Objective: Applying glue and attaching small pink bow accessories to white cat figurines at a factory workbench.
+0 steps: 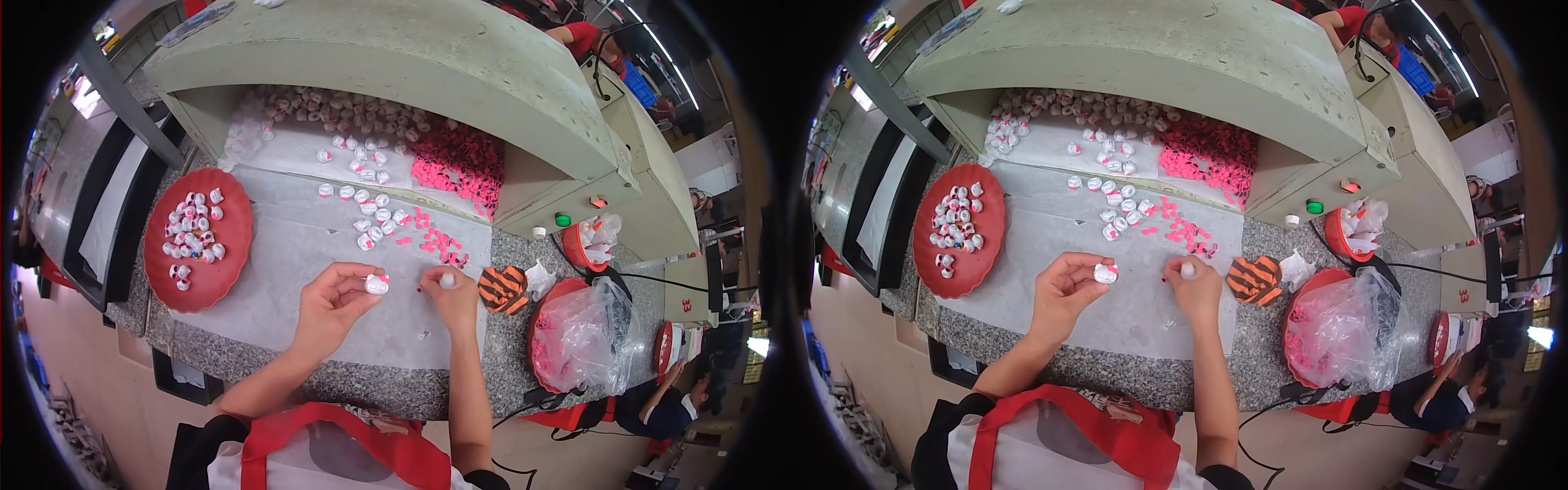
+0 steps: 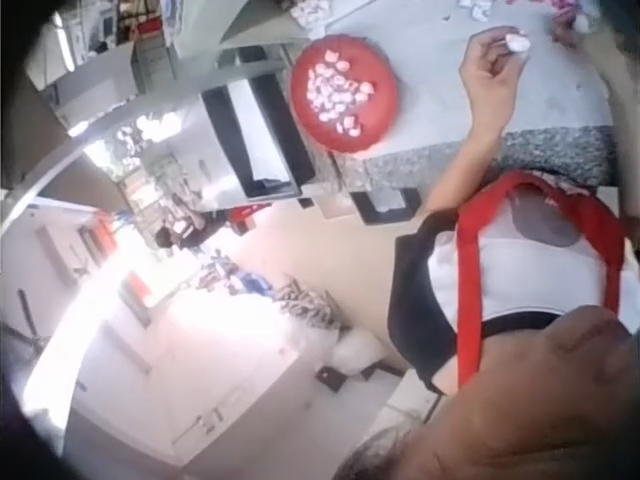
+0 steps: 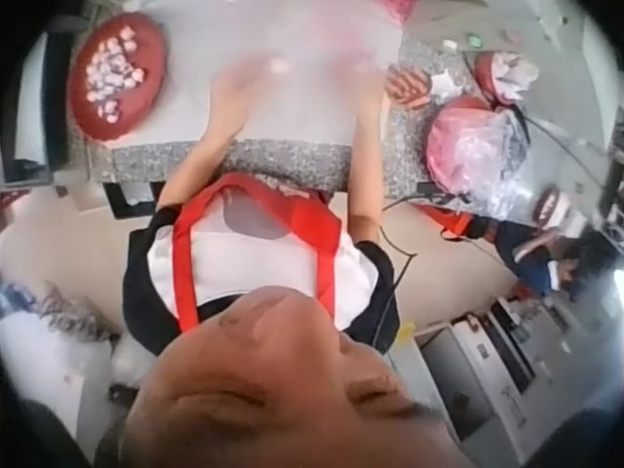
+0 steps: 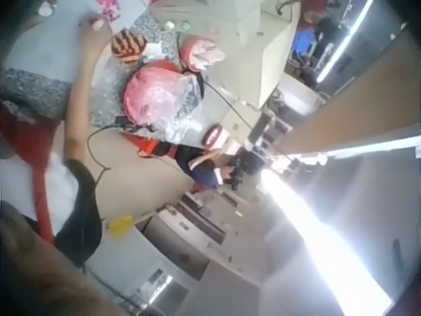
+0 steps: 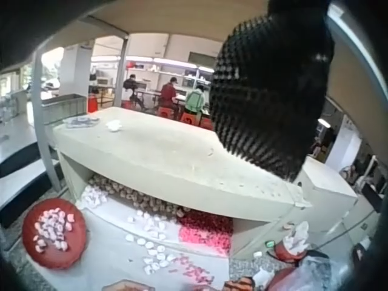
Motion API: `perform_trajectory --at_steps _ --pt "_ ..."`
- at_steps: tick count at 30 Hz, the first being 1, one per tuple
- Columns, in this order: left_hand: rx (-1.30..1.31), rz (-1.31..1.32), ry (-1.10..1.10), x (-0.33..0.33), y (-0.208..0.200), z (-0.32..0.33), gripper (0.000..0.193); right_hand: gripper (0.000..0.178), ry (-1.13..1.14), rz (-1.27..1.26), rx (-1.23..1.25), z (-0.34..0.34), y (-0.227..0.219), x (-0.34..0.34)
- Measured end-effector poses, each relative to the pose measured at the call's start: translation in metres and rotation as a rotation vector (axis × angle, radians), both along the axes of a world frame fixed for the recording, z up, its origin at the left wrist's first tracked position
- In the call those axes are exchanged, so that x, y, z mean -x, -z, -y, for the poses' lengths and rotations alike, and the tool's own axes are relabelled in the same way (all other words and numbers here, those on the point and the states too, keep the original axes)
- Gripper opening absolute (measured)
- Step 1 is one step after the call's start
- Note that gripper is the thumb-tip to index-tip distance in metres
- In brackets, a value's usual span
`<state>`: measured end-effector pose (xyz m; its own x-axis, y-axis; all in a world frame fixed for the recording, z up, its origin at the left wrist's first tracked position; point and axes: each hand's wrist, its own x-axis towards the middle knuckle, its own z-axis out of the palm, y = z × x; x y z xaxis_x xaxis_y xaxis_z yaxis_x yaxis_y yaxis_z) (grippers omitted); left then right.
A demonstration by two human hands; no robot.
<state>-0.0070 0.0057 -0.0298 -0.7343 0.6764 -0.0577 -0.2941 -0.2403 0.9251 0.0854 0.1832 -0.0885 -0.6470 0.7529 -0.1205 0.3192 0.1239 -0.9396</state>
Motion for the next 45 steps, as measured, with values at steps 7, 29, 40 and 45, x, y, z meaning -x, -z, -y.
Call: perform_trajectory --at_steps 7,29,40,45 --pt "0.012 -0.004 -0.035 0.006 0.009 0.008 0.029 0.024 0.068 0.416 -0.339 0.004 -0.016 -0.011" --pt "-0.002 -0.318 -0.071 -0.006 -0.008 0.008 0.032 0.012 -0.264 -0.163 -0.195 0.081 -0.109 0.0" --pt "-0.182 -0.093 0.133 0.0 -0.013 0.017 0.029 0.014 -0.135 -0.196 -0.018 0.081 -0.105 -0.004" --pt "-0.108 -0.173 0.091 -0.006 -0.017 0.014 0.026 0.017 -0.181 -0.206 0.025 0.077 -0.097 -0.004"
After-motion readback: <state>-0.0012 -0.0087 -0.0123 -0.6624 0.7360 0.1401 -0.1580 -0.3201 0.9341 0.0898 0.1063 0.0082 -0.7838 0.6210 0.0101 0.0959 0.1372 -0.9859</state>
